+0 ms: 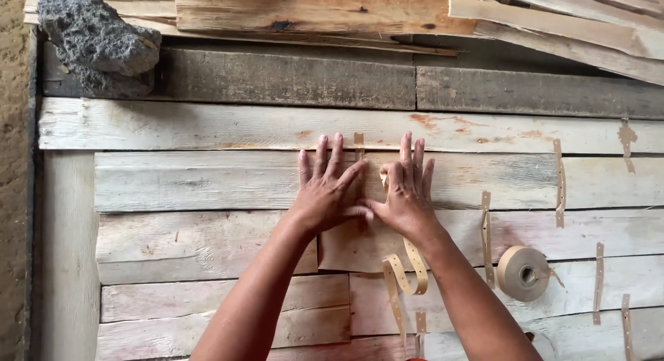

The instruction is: The person repeatedly applies short strips of adhesive tape onto a wooden plank surface. They tear strips from a roll, dip them into a container of brown paste, and press them onto the planks in a grid-like pattern. A utility knife is briefly handled but not used.

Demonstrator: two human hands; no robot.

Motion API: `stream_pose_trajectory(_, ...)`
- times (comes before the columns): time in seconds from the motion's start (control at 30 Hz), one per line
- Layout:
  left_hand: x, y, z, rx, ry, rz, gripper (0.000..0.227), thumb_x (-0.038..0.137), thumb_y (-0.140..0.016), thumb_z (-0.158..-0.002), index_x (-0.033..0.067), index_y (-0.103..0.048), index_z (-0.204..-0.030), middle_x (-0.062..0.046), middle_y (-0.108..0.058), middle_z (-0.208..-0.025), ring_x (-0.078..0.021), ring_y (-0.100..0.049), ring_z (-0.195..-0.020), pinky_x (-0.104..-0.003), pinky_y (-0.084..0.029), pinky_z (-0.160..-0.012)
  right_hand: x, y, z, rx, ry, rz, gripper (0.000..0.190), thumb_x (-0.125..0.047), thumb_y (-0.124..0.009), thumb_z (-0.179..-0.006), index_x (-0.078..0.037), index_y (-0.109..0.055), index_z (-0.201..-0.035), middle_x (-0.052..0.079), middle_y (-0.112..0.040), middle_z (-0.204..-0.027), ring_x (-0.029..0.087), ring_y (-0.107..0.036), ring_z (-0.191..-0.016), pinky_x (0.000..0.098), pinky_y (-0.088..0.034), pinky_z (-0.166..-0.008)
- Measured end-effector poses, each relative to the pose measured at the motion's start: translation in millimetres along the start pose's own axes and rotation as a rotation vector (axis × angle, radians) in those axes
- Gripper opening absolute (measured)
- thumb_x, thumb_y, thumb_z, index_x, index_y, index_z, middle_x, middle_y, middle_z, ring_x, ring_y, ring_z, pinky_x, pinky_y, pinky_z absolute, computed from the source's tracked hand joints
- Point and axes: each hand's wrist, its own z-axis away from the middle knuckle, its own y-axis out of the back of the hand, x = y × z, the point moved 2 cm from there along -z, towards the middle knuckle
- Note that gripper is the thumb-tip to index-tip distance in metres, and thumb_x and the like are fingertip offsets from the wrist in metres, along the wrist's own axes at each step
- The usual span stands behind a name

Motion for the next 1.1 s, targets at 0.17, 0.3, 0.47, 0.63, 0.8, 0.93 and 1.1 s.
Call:
stream_pose_trajectory(0.17, -0.6, -1.0, -0.7, -0.001, 0.005, 0.042, 0.065, 0.058, -0.049, -0.099, 0.0334, -0.035, -0.157, -0.016, 0.007, -0.17, -0.0456, 0.01, -0.154, -0.074, 0.002, -0.117, 2.7, -5.3, 7.5, 0.091, 0.018, -0.019, 0.069, -0.056, -0.085, -0.074, -0.014, -0.043, -0.109, 0.022, 0.0, -0.172, 0.048, -0.002, -0.156, 0.0785, -0.014, -0.114)
stream_pose_trajectory(0.3, -1.3, -1.7, -0.4, 0.02, 0.013, 0.031, 0.06, 0.049, -0.052, -0.1, 0.0357, -0.037, -0.157, -0.015, 0.006, -0.171, -0.0449, 0.01, -0.155, -0.073, 0.001, -0.117, -0.6, -7.1, 18.9, 0.202, 0.114, 0.005, 0.066, -0.046, -0.088, -0.073, -0.012, -0.046, -0.11, 0.023, -0.008, -0.171, 0.049, -0.007, -0.156, 0.0783, -0.011, -0.115)
stream_pose_trajectory(0.47, -2.8, -1.0, -0.8, -0.006, 0.008, 0.031, 0.066, 0.051, -0.056, -0.097, 0.0356, -0.036, -0.158, -0.014, 0.009, -0.171, -0.0443, 0.012, -0.154, -0.072, 0.003, -0.117, 2.4, -14.4, 26.2, 0.277, 0.167, -0.004, 0.061, -0.051, -0.085, -0.078, -0.015, -0.047, -0.109, 0.021, -0.012, -0.171, 0.047, -0.007, -0.156, 0.0764, -0.008, -0.117)
stream_pose_trajectory(0.63, 1.3, 4.2, 1.8, -0.025, 0.007, 0.029, 0.082, 0.057, -0.069, -0.087, 0.0329, -0.036, -0.159, -0.017, 0.009, -0.17, -0.0464, 0.013, -0.153, -0.072, 0.005, -0.116, 6.7, -18.9, 36.5, 0.239, 0.146, -0.07, 0.065, -0.061, -0.081, -0.077, -0.015, -0.046, -0.107, 0.02, -0.008, -0.172, 0.047, -0.003, -0.157, 0.0766, -0.005, -0.117)
stream_pose_trajectory(0.8, 4.2, 5.2, 2.5, -0.016, 0.012, -0.017, 0.102, 0.055, -0.084, -0.073, 0.0326, -0.033, -0.16, -0.02, 0.008, -0.169, -0.0473, 0.012, -0.153, -0.073, 0.005, -0.116, 6.2, -22.0, 44.6, 0.193, 0.14, -0.095, 0.072, -0.073, -0.074, -0.076, -0.015, -0.046, -0.107, 0.021, -0.009, -0.171, 0.048, -0.003, -0.156, 0.0766, -0.005, -0.116)
stream_pose_trajectory(0.93, 2.7, 4.4, 4.3, -0.002, 0.002, -0.011, 0.102, 0.054, -0.084, -0.074, 0.0337, -0.034, -0.16, -0.019, 0.007, -0.17, -0.0465, 0.013, -0.153, -0.072, 0.005, -0.116, 6.5, -26.5, 54.3, 0.149, 0.126, -0.099, 0.074, -0.078, -0.069, -0.076, -0.016, -0.044, -0.109, 0.02, -0.007, -0.171, 0.048, -0.003, -0.156, 0.0775, -0.005, -0.116)
stream_pose_trajectory(1.1, 2.6, 1.3, 4.2, 0.024, 0.002, -0.026, 0.104, 0.058, -0.084, -0.072, 0.0338, -0.033, -0.16, -0.018, 0.007, -0.17, -0.0459, 0.014, -0.153, -0.072, 0.006, -0.117, 6.9, -27.7, 63.9, 0.131, 0.101, -0.142, 0.077, -0.081, -0.067, -0.074, -0.016, -0.044, -0.11, 0.02, -0.007, -0.171, 0.047, -0.001, -0.156, 0.0771, -0.005, -0.115)
